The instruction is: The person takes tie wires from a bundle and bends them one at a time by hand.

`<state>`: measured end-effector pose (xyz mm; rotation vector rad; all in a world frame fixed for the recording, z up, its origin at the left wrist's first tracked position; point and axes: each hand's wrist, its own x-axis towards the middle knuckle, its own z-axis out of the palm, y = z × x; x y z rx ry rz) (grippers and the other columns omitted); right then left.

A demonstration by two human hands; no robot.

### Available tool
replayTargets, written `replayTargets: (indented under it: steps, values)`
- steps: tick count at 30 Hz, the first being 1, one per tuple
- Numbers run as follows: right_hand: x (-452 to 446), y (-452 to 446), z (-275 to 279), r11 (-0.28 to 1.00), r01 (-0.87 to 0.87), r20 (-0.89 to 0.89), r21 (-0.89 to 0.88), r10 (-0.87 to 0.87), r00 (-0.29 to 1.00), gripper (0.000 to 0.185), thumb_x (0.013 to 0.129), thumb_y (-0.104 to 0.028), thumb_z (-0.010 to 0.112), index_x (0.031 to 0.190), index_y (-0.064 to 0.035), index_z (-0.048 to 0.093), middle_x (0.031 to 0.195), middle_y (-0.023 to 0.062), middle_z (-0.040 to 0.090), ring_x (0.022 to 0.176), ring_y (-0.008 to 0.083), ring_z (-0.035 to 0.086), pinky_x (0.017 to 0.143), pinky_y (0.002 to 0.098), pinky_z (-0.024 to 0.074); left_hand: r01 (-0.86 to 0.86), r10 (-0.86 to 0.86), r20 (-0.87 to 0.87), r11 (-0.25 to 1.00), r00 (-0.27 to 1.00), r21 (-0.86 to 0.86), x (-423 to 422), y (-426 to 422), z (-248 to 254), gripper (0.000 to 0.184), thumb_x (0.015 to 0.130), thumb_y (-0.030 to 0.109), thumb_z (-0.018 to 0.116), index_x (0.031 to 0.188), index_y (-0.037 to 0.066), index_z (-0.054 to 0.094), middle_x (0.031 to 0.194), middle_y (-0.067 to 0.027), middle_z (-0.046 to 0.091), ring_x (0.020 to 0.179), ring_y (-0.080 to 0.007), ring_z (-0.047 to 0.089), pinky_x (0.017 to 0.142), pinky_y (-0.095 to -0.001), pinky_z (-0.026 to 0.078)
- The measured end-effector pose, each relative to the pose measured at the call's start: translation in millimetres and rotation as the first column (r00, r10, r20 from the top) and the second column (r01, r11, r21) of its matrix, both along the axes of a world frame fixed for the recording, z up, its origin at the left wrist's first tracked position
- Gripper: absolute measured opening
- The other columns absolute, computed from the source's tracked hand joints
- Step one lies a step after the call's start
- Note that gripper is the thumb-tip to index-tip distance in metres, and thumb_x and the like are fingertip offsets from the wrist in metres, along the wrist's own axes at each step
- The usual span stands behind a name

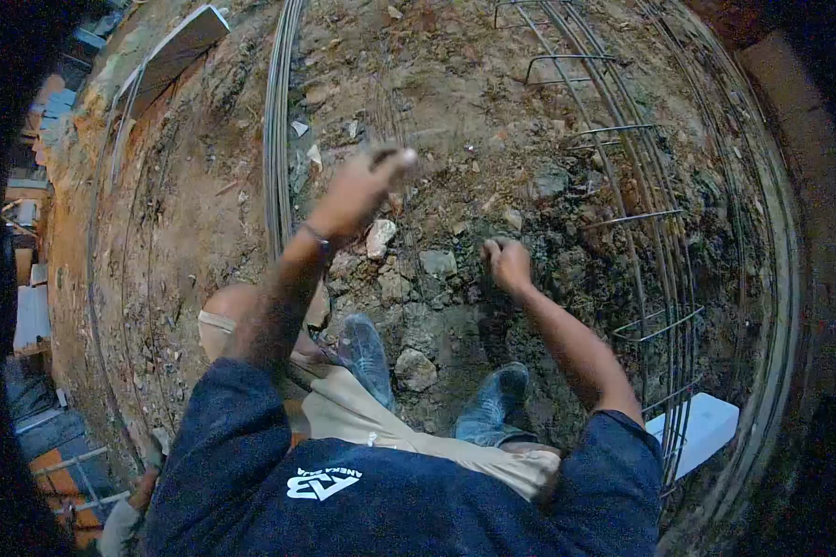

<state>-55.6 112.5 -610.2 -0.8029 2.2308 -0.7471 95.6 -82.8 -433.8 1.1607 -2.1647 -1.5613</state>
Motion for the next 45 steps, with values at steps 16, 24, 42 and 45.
replayTargets:
  steps: [16, 24, 42, 45]
  values:
    - [88.8, -59.9, -18.3, 0.897, -0.389, -0.117, 0.211, 0.418, 0.901, 0.044, 0.078, -0.042, 0.059, 0.097, -0.0023, 0.055, 0.095, 0.0206, 0.058, 0.089, 0.0371, 0.056, 0.074, 0.0440, 0.0436, -0.373, 0.359, -0.357, 0.927, 0.863, 0.032, 26.9, -41.6, 21.4, 0.037, 0.078, 0.030, 0.063, 0.089, -0.005, 0.059, 0.079, -0.0124, 0.063, 0.073, -0.0173, 0.060, 0.067, -0.0282, 0.047]
    - [120.0, -94.6, -53.1, 0.897, -0.441, -0.086, -0.031, 0.437, 0.895, 0.039, 0.086, -0.032, 0.052, 0.109, -0.0001, 0.050, 0.077, 0.0185, 0.059, 0.069, 0.0351, 0.059, 0.063, 0.0461, 0.0480, -0.369, 0.340, -0.338, 0.929, 0.877, -0.021, 27.0, -52.9, 10.3, 0.038, 0.078, 0.030, 0.063, 0.093, -0.005, 0.059, 0.084, -0.0136, 0.062, 0.079, -0.0192, 0.060, 0.073, -0.0297, 0.047]
    - [68.1, -37.8, 185.3, 0.910, 0.260, 0.945, -0.323, 0.325, 0.038, 0.025, 0.094, -0.030, 0.043, 0.098, -0.0069, 0.051, 0.065, -0.0008, 0.043, 0.056, 0.0108, 0.046, 0.047, 0.0232, 0.0377, 0.124, 0.348, -0.532, 0.739, 0.772, 0.663, -28.7, -20.6, 43.5, 0.027, 0.093, 0.022, 0.040, 0.107, 0.001, 0.050, 0.060, 0.0049, 0.033, 0.048, -0.0065, 0.031, 0.042, -0.0227, 0.029]
    - [63.3, -10.9, 190.2, 0.932, 0.227, 0.938, -0.283, 0.318, -0.135, 0.027, 0.094, -0.034, 0.040, 0.099, -0.0097, 0.051, 0.068, -0.0004, 0.042, 0.056, 0.0120, 0.043, 0.048, 0.0237, 0.0358, 0.009, 0.433, -0.508, 0.755, 0.744, 0.656, -41.7, -2.5, 67.0, 0.025, 0.094, 0.022, 0.038, 0.106, 0.004, 0.050, 0.057, 0.0064, 0.030, 0.046, -0.0065, 0.028, 0.038, -0.0208, 0.024]
